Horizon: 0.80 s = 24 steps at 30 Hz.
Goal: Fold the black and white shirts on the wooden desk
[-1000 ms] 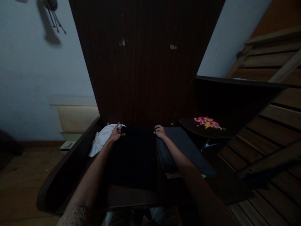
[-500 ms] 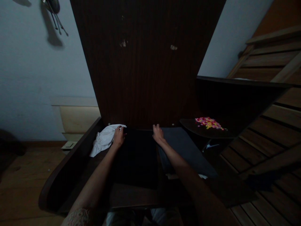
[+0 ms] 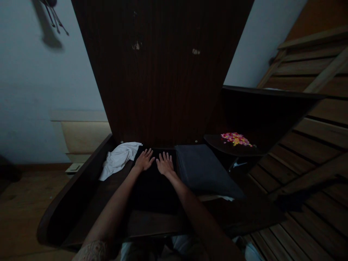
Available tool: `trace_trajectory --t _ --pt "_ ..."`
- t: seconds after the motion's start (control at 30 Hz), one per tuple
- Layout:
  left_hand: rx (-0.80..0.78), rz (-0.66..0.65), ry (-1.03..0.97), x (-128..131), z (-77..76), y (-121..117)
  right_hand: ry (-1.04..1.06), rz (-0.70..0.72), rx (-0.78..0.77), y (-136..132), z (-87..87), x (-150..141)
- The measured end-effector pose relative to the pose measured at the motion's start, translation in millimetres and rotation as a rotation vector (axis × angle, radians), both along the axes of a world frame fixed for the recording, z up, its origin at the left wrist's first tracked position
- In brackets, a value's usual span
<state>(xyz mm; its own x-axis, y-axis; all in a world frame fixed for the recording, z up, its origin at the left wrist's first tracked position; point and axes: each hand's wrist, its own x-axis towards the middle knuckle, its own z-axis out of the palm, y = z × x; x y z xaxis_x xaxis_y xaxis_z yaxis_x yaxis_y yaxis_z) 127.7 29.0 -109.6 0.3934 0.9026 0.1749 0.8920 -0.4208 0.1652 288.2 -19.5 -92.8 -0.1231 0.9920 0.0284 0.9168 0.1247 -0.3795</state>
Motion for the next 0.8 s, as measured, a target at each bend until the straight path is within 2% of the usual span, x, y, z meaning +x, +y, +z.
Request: trace_trajectory --t 0.2,0.5,0.67,0.8 --pt "-0.026 0.000 0.061 1.7 7.8 -4.5 -0.011 0.211 -0.015 -42.0 6.2 3.8" --pt "-0.100 0.100 0.055 13.2 10.7 -5.3 0.016 0.324 0.071 -125.0 -7.0 19.7" --pt "-0.031 0.067 0.030 12.9 9.1 -9.2 0.035 0.388 0.117 -160.3 -9.5 35.2" --pt "0.051 0.048 0.024 15.8 15.8 -17.8 0.035 0.421 0.157 -180.2 -10.9 41.9"
